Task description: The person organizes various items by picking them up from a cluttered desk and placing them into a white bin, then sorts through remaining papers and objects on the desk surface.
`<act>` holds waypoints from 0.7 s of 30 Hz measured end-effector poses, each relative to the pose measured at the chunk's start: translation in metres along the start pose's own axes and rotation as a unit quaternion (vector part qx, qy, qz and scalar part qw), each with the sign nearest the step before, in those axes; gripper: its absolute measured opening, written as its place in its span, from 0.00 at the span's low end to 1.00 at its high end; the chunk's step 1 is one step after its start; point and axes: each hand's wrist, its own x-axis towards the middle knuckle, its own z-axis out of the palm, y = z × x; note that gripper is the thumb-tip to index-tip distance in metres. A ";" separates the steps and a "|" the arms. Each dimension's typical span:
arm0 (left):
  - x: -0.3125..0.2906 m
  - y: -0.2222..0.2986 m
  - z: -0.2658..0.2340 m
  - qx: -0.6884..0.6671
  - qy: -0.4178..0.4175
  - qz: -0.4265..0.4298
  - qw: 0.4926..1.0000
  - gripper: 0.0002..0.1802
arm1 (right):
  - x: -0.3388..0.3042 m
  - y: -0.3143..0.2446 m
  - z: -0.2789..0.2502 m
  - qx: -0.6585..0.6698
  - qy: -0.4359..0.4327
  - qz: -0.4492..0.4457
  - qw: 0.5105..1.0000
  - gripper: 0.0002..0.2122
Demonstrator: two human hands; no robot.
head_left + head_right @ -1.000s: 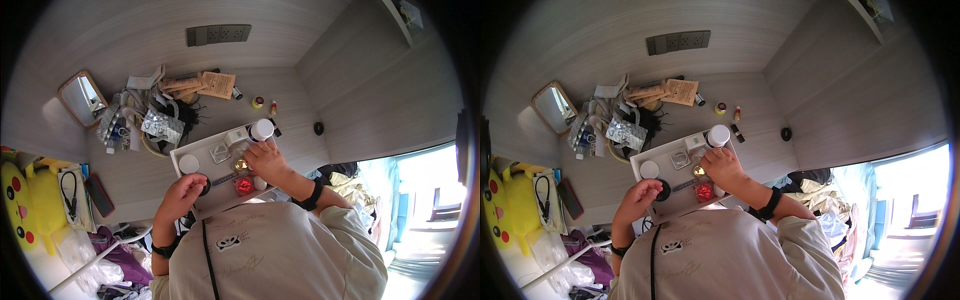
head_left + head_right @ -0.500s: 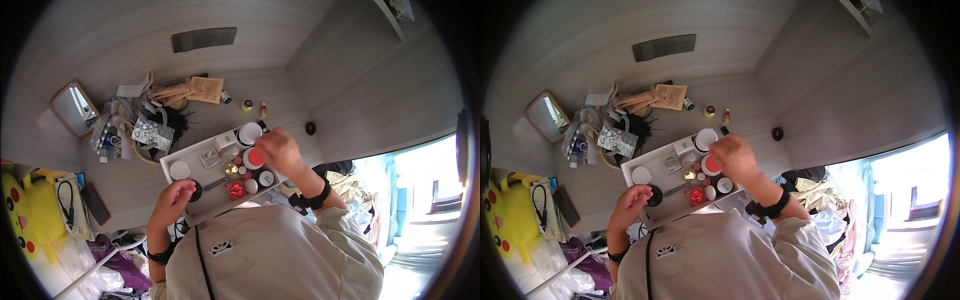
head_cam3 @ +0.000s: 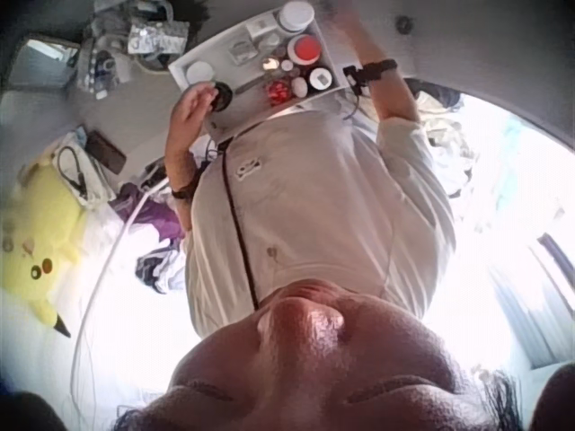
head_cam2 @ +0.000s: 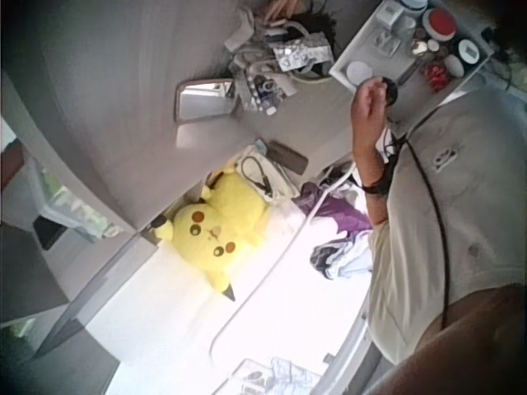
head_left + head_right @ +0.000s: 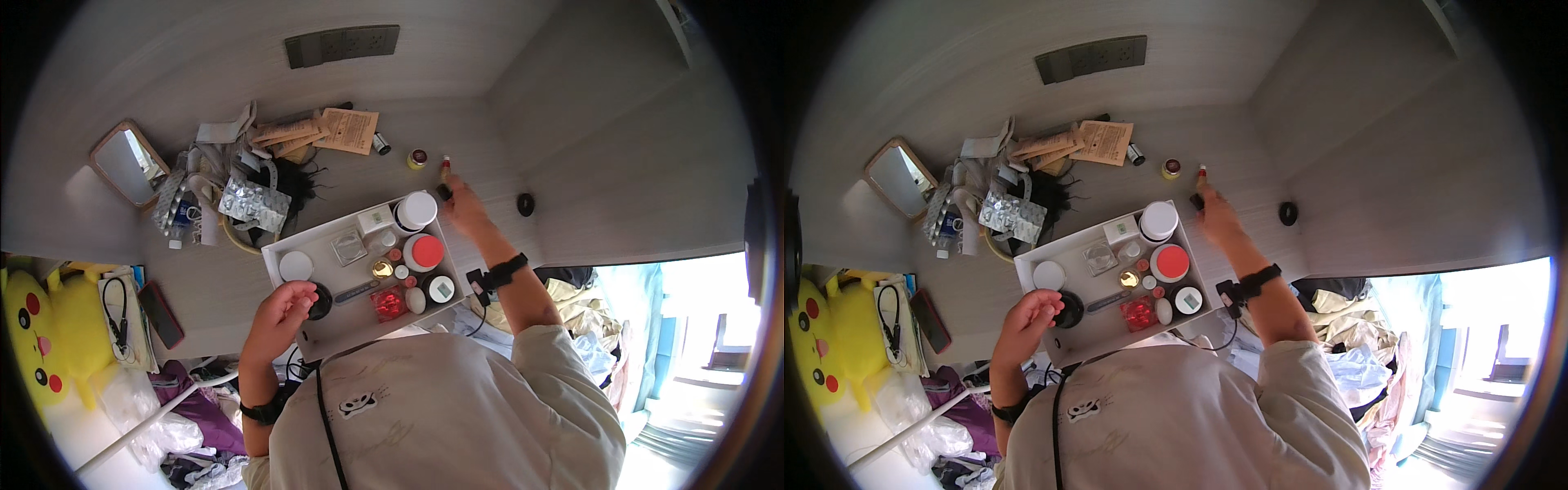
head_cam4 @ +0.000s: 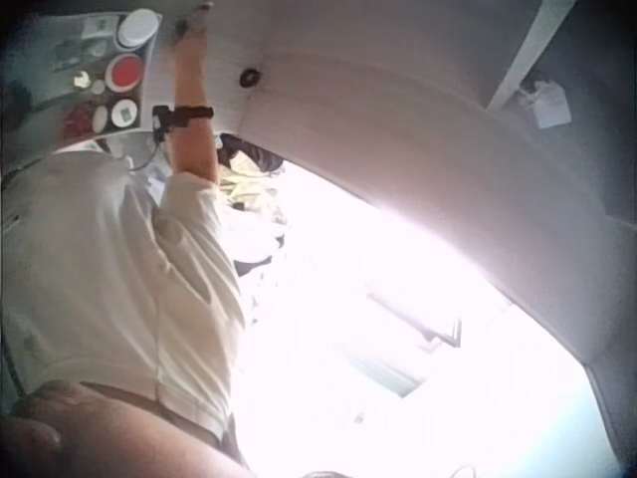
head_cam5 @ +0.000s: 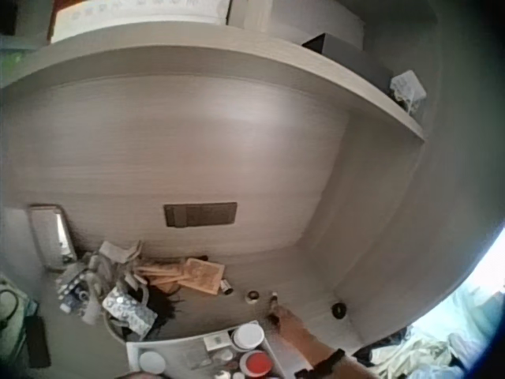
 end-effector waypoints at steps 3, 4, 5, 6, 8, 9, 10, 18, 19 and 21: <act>-0.001 -0.004 -0.002 0.002 -0.002 -0.012 1.000 0.13 | -0.017 -0.046 -0.054 0.092 0.055 -0.025 0.994 0.21; -0.003 -0.003 -0.002 0.004 0.003 -0.018 1.000 0.13 | -0.028 -0.065 -0.077 0.149 0.084 -0.024 0.985 0.21; -0.001 -0.001 -0.001 0.003 0.000 -0.017 1.000 0.13 | -0.039 -0.074 -0.091 0.147 0.086 -0.022 0.985 0.21; 0.000 0.002 -0.001 0.003 0.001 -0.032 0.999 0.13 | -0.048 -0.082 -0.100 0.222 0.103 -0.069 0.967 0.20; 0.001 0.005 -0.003 0.003 0.003 -0.046 0.999 0.13 | -0.068 -0.104 -0.114 0.313 0.109 -0.158 0.930 0.19; 0.002 0.006 -0.003 0.002 -0.003 -0.047 0.999 0.13 | -0.078 -0.121 -0.115 0.330 0.101 -0.200 0.917 0.18; 0.002 0.005 -0.003 -0.001 -0.007 -0.048 0.999 0.13 | -0.087 -0.135 -0.115 0.299 0.035 -0.218 0.928 0.17; 0.006 0.001 -0.008 -0.004 -0.034 -0.041 0.999 0.13 | -0.101 -0.178 -0.019 -0.037 -0.112 -0.395 0.911 0.09; 0.006 0.000 -0.008 -0.005 -0.035 -0.040 0.999 0.13 | -0.101 -0.180 -0.016 -0.038 -0.111 -0.395 0.911 0.09; 0.005 0.002 -0.008 0.000 -0.032 -0.041 0.999 0.13 | -0.098 -0.183 -0.014 -0.123 -0.055 -0.486 0.863 0.09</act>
